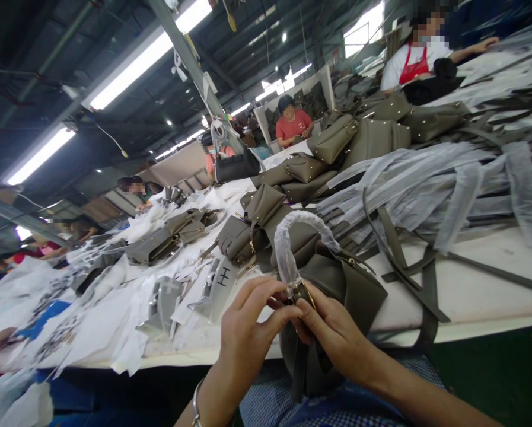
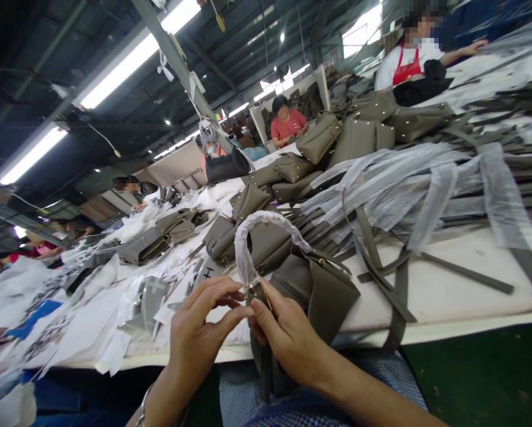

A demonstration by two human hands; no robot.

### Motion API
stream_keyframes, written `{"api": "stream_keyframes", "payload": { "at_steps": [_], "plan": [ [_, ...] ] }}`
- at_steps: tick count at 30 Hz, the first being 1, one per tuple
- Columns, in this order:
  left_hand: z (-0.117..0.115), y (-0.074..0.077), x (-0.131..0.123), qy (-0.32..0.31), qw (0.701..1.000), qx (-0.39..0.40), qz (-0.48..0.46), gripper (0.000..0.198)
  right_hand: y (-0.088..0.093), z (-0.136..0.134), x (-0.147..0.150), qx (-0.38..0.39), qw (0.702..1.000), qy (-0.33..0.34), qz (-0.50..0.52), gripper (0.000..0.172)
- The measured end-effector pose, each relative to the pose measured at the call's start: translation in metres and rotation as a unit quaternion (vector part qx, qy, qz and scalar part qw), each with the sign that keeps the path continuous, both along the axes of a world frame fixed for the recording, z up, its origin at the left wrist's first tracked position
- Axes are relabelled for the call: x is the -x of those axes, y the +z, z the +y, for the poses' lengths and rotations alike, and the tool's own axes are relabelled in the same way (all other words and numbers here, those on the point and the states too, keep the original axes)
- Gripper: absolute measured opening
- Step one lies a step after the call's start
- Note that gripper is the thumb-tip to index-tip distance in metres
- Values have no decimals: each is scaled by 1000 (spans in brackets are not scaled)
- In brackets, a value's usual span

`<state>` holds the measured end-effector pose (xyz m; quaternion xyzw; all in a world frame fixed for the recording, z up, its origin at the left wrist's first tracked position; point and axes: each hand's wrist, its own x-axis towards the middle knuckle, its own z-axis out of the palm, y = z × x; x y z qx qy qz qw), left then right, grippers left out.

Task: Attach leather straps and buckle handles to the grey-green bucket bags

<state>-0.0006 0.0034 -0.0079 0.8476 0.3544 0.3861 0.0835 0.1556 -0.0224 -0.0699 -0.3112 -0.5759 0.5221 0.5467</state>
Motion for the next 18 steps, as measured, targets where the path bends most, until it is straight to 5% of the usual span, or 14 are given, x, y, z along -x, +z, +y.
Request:
{"api": "stream_keyframes", "payload": {
  "at_steps": [18],
  "plan": [
    [-6, 10, 0, 37, 996, -33, 72, 6, 1, -6, 5, -51, 993, -41, -101, 18]
  ]
}}
